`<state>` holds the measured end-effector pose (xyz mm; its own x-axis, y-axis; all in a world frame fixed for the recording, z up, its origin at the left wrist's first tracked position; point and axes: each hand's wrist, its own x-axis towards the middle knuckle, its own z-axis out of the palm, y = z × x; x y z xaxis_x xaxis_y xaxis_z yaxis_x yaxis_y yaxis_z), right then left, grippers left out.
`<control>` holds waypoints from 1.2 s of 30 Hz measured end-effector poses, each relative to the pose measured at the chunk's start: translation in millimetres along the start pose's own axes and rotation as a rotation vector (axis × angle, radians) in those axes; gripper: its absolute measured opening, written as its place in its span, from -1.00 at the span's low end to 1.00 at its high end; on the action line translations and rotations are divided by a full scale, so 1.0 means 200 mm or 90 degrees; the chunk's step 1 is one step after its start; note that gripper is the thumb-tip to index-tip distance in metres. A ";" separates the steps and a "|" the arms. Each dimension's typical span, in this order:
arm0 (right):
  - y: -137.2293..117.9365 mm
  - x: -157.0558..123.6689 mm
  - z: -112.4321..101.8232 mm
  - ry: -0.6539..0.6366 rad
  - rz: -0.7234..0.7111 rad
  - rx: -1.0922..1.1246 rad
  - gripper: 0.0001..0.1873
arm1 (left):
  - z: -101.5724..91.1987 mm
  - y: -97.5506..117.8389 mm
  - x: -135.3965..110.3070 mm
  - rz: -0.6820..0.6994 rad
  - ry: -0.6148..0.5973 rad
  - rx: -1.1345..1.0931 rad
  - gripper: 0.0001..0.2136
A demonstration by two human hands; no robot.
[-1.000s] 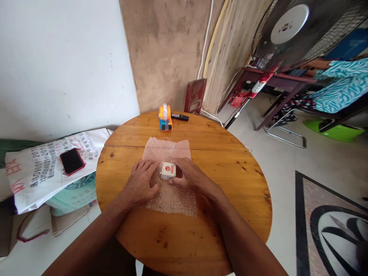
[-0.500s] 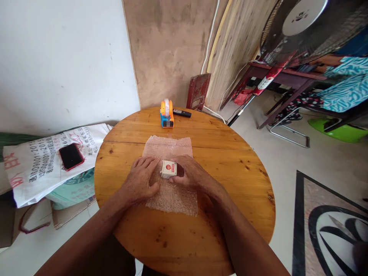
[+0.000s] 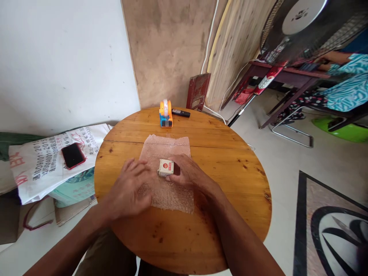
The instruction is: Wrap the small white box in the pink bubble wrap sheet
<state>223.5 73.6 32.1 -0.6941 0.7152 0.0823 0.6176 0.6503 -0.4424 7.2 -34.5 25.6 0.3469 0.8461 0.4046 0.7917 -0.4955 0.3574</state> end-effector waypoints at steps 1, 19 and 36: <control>0.01 0.00 0.00 0.001 -0.007 0.003 -0.59 | -0.02 0.04 -0.03 0.016 -0.038 0.019 -0.65; 0.03 -0.04 -0.09 0.004 0.042 0.276 -0.55 | 0.06 0.07 0.05 0.058 0.136 -0.004 -0.86; 0.06 -0.01 -0.02 0.021 0.183 0.526 -0.71 | 0.10 -0.10 0.32 -0.276 0.029 -0.292 -0.75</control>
<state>232.8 81.3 30.9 -0.5334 0.8384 -0.1122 0.2928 0.0586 -0.9544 22.9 33.5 26.5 0.0135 0.9847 0.1739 0.5559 -0.1520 0.8173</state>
